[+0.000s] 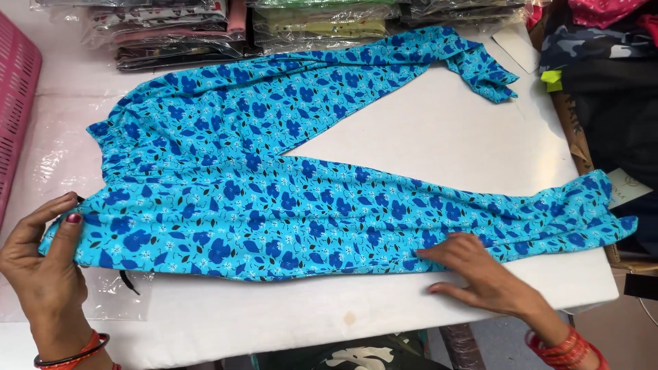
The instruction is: The person folds a blue patterned garment on a white table, then places it into a clear plastic bag and sets it on a stack of packaged clothes. The person then unfolds and smooths a pink t-shirt on the table.
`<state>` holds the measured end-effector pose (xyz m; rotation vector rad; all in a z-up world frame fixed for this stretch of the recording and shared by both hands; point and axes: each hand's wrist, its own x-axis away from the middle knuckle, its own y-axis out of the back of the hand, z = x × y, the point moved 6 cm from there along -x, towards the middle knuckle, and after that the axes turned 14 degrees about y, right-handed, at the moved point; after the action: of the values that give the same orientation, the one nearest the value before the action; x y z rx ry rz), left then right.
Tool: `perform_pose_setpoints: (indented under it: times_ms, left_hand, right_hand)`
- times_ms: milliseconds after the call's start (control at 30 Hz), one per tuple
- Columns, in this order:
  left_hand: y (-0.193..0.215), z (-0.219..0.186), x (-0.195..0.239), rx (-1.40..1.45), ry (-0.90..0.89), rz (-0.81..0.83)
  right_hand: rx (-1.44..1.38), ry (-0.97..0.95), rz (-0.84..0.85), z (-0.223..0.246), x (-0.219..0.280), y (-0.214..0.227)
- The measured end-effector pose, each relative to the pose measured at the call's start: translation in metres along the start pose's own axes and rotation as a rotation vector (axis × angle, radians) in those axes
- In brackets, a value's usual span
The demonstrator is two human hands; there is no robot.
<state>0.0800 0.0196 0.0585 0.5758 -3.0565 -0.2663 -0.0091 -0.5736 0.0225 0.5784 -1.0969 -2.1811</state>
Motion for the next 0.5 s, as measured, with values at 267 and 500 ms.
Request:
perform_pose_setpoints:
  times_ms: [267,500]
  left_hand:
    - [0.038,0.037,-0.009,0.025,-0.053,-0.043]
    - [0.069,0.087,-0.021,0.074,0.091,0.014]
  right_hand:
    - [0.138,0.069,0.010,-0.040,0.045,-0.006]
    - [0.860,-0.615,-0.128,-0.168,0.242,0.044]
